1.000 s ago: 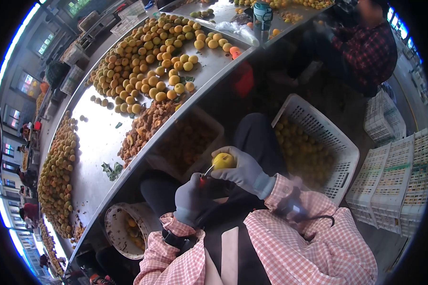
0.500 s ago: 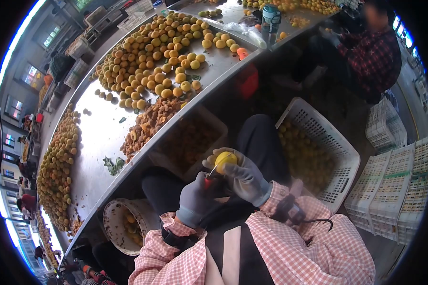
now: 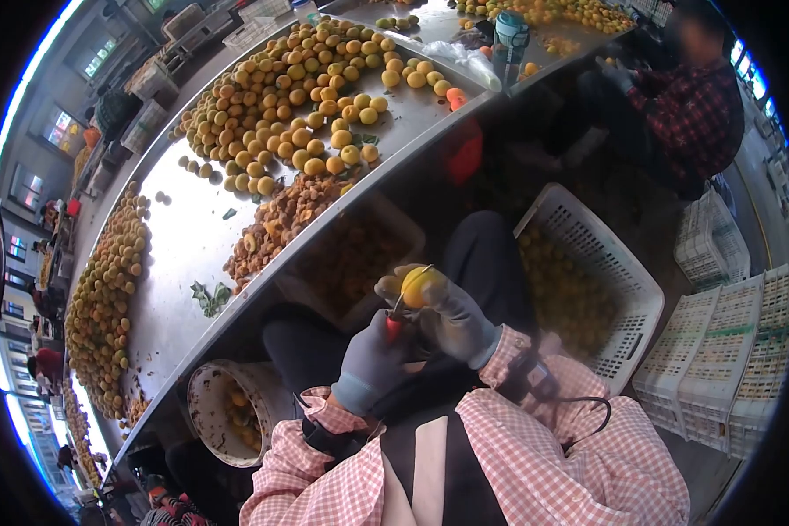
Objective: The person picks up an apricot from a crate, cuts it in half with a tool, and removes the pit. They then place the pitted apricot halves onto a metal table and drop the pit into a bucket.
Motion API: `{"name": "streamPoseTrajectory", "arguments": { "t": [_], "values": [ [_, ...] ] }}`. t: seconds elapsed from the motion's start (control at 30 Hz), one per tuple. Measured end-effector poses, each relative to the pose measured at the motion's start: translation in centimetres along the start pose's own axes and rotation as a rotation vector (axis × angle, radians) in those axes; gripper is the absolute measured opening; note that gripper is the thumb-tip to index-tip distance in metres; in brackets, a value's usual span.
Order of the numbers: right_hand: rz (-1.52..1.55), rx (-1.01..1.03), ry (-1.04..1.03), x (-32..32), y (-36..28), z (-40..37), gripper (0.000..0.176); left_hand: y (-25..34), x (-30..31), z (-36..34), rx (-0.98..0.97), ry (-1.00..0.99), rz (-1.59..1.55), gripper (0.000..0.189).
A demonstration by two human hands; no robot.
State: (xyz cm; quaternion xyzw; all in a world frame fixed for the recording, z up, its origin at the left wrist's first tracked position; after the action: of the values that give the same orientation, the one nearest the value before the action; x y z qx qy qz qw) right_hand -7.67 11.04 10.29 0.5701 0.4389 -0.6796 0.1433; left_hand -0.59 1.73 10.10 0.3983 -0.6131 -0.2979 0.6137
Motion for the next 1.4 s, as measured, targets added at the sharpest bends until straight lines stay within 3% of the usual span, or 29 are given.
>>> {"name": "streamPoseTrajectory", "arguments": {
  "t": [0.07,0.1,0.3,0.37,0.47,0.6,0.67,0.7,0.83,0.9,1.03,1.1,1.23,1.3,1.4],
  "values": [
    [-0.303,-0.038,-0.048,0.6,-0.5,0.2,0.052,-0.5,-0.3,0.2,0.023,-0.026,0.014,0.029],
    [-0.305,-0.037,-0.048,0.4,-0.3,0.2,0.052,-0.9,-0.4,0.2,0.068,-0.037,0.005,0.030],
    [0.058,-0.024,-0.051,-1.3,0.2,1.1,0.052,0.4,0.3,0.3,0.031,0.030,0.113,0.034],
    [-0.443,0.069,-0.062,-1.4,-1.5,1.5,0.053,0.3,1.0,0.7,0.023,0.030,0.186,0.035],
    [-0.678,0.025,0.091,-0.6,-2.3,1.4,0.062,0.6,1.8,1.0,-0.025,0.106,0.220,0.027],
    [-0.459,0.081,0.096,-0.4,-1.2,0.9,0.057,0.0,-0.1,1.2,-0.055,0.094,0.256,0.031],
    [-0.046,0.073,0.139,-0.5,-0.2,1.1,0.059,0.4,-0.5,1.2,-0.127,0.102,0.260,0.034],
    [-0.003,0.058,0.123,-0.6,0.0,1.3,0.061,1.0,-0.1,1.4,-0.057,0.072,0.241,0.033],
    [-0.057,0.077,0.101,0.4,-0.9,1.3,0.061,2.2,1.5,1.6,0.009,0.046,0.301,0.028],
    [-0.271,0.111,0.119,1.5,-2.0,1.2,0.061,1.4,1.1,1.7,0.005,0.057,0.320,0.027],
    [-0.247,0.058,0.092,1.5,-1.8,0.8,0.055,0.8,0.4,1.7,0.023,0.075,0.364,0.024],
    [0.022,-0.022,0.078,0.4,-1.1,0.7,0.050,1.7,0.6,1.9,0.006,0.094,0.376,0.024],
    [-0.026,0.068,0.104,0.2,-2.5,0.9,0.050,1.6,1.1,1.7,-0.007,0.074,0.440,0.024],
    [-0.318,0.019,0.052,0.9,-3.3,1.0,0.053,1.6,1.2,1.4,0.011,0.062,0.468,0.023],
    [-0.372,0.080,0.042,0.7,-3.9,0.7,0.055,2.0,0.9,1.4,-0.007,0.082,0.469,0.022]
  ]
}}
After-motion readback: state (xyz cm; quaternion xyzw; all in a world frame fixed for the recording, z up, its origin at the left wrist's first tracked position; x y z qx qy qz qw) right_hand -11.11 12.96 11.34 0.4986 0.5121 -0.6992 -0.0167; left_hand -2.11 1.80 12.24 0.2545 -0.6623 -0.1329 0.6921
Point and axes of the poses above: each hand's wrist, its own z-axis towards the middle knuckle, its own x-axis out of the back of the hand, y = z × x, the point moved 7 cm from there along z, towards the middle knuckle, and after that the axes turned 3 degrees about -y, right-handed, at the moved point
